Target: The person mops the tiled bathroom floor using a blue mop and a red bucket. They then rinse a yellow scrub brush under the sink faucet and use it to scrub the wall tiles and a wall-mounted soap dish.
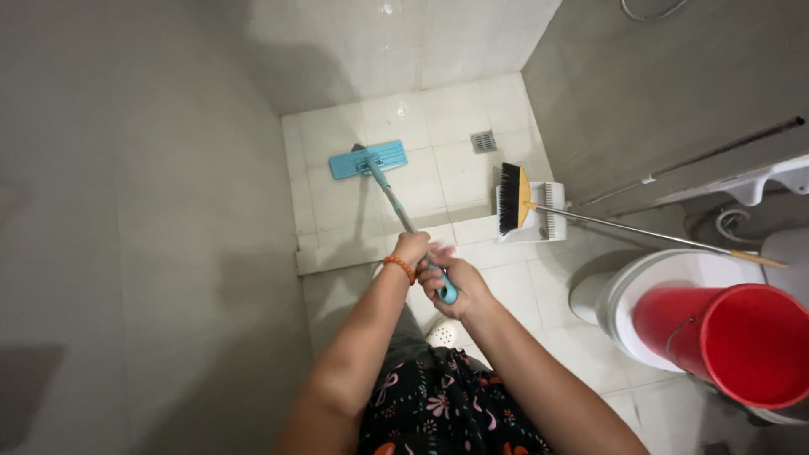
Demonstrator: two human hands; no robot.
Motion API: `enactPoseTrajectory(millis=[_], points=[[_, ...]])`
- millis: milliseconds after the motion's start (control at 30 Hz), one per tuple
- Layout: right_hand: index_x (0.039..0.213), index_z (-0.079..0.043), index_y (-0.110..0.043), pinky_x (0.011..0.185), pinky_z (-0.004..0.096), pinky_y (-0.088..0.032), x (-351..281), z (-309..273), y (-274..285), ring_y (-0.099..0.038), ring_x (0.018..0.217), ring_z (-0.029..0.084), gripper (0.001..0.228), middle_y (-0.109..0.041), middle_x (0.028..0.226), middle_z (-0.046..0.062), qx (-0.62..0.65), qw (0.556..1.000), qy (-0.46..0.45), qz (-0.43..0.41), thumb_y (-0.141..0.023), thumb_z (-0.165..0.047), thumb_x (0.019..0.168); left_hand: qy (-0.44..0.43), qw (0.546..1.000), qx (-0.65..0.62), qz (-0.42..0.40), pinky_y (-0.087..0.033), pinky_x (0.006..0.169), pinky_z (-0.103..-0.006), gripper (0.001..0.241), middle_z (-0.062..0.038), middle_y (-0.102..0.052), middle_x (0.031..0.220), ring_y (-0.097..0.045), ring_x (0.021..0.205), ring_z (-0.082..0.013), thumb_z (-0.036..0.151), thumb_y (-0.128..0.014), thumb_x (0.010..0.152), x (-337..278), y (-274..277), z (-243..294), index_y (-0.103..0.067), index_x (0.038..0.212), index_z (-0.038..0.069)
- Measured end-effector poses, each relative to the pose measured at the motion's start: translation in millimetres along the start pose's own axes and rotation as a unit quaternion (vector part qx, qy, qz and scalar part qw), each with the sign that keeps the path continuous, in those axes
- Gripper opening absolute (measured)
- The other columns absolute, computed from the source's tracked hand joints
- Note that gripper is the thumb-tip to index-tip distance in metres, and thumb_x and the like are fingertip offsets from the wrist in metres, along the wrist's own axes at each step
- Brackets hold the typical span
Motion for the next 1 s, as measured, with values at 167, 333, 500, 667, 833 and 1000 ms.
enactPoseTrajectory(millis=[167, 333, 500, 667, 833, 1000], points=[[0.103, -0.012, -0.054, 0.041, 0.018, -0.039, 42.1, -30.4, -14.5, -0.048, 0.057, 0.008, 0.010, -0.057, 0.084, 0.007, 0.026, 0.999, 0.004, -0.019, -0.044, -0.012, 0.104, -0.005, 0.997, -0.016, -0.070, -0.037, 0.036, -0.0334, 0.025, -0.014, -0.067, 0.067, -0.045, 0.041, -0.0159, 0.013, -0.050, 0.090, 41.1, -3.9, 33.2, -0.066, 0.079, -0.002], [0.102, -0.014, -0.055, 0.041, 0.018, -0.038, 90.4, -59.5, -40.7, -0.048, 0.056, 0.008, 0.009, -0.058, 0.083, 0.005, 0.048, 0.998, 0.011, -0.034, -0.046, -0.013, 0.105, 0.015, 0.997, 0.051, -0.047, -0.034, 0.035, -0.0346, 0.038, -0.013, -0.064, 0.063, -0.041, 0.037, -0.0183, 0.020, -0.040, 0.097, 85.7, 12.8, 78.4, -0.064, 0.074, 0.001], [0.101, -0.017, -0.053, 0.041, 0.018, -0.036, 111.8, -75.3, -84.9, -0.046, 0.055, 0.007, 0.011, -0.059, 0.084, 0.005, 0.016, 0.999, 0.044, -0.014, -0.045, -0.012, 0.105, 0.053, 0.992, 0.099, -0.052, -0.033, 0.035, -0.0364, 0.031, -0.012, -0.063, 0.062, -0.041, 0.037, -0.0195, 0.017, -0.043, 0.095, 98.2, 34.2, 128.3, -0.062, 0.074, 0.004], [0.104, -0.018, -0.052, 0.040, 0.018, -0.036, 160.4, -110.2, -89.6, -0.045, 0.054, 0.007, 0.008, -0.059, 0.083, 0.004, -0.009, 0.998, 0.065, -0.010, -0.045, -0.015, 0.105, 0.042, 0.990, 0.112, -0.073, -0.032, 0.034, -0.0368, 0.034, -0.013, -0.062, 0.061, -0.040, 0.036, -0.0193, 0.018, -0.039, 0.094, 137.3, 34.1, 155.9, -0.060, 0.072, 0.003], [0.106, -0.015, -0.051, 0.039, 0.018, -0.036, 164.2, -113.0, -95.4, -0.046, 0.053, 0.007, 0.007, -0.058, 0.083, 0.004, -0.004, 0.997, 0.067, -0.044, -0.044, -0.014, 0.105, 0.047, 0.984, 0.133, -0.112, -0.036, 0.036, -0.0374, 0.032, -0.016, -0.062, 0.062, -0.042, 0.038, -0.0208, 0.013, -0.041, 0.093, 162.8, 23.9, 158.4, -0.062, 0.072, 0.000], [0.105, -0.012, -0.055, 0.039, 0.017, -0.038, 150.5, -102.6, -72.3, -0.047, 0.053, 0.007, 0.010, -0.059, 0.083, 0.005, 0.045, 0.997, 0.054, -0.032, -0.045, -0.014, 0.105, 0.084, 0.986, 0.124, -0.076, -0.037, 0.039, -0.0374, 0.031, -0.014, -0.063, 0.064, -0.047, 0.047, -0.0231, 0.012, -0.038, 0.096, 121.7, 21.4, 157.8, -0.058, 0.074, 0.004]])
Point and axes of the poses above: each hand's wrist, its own x-axis towards the middle knuckle, its own y-axis out of the back of the hand, z = x × y, the point moved 8 cm from there along x, towards the middle knuckle
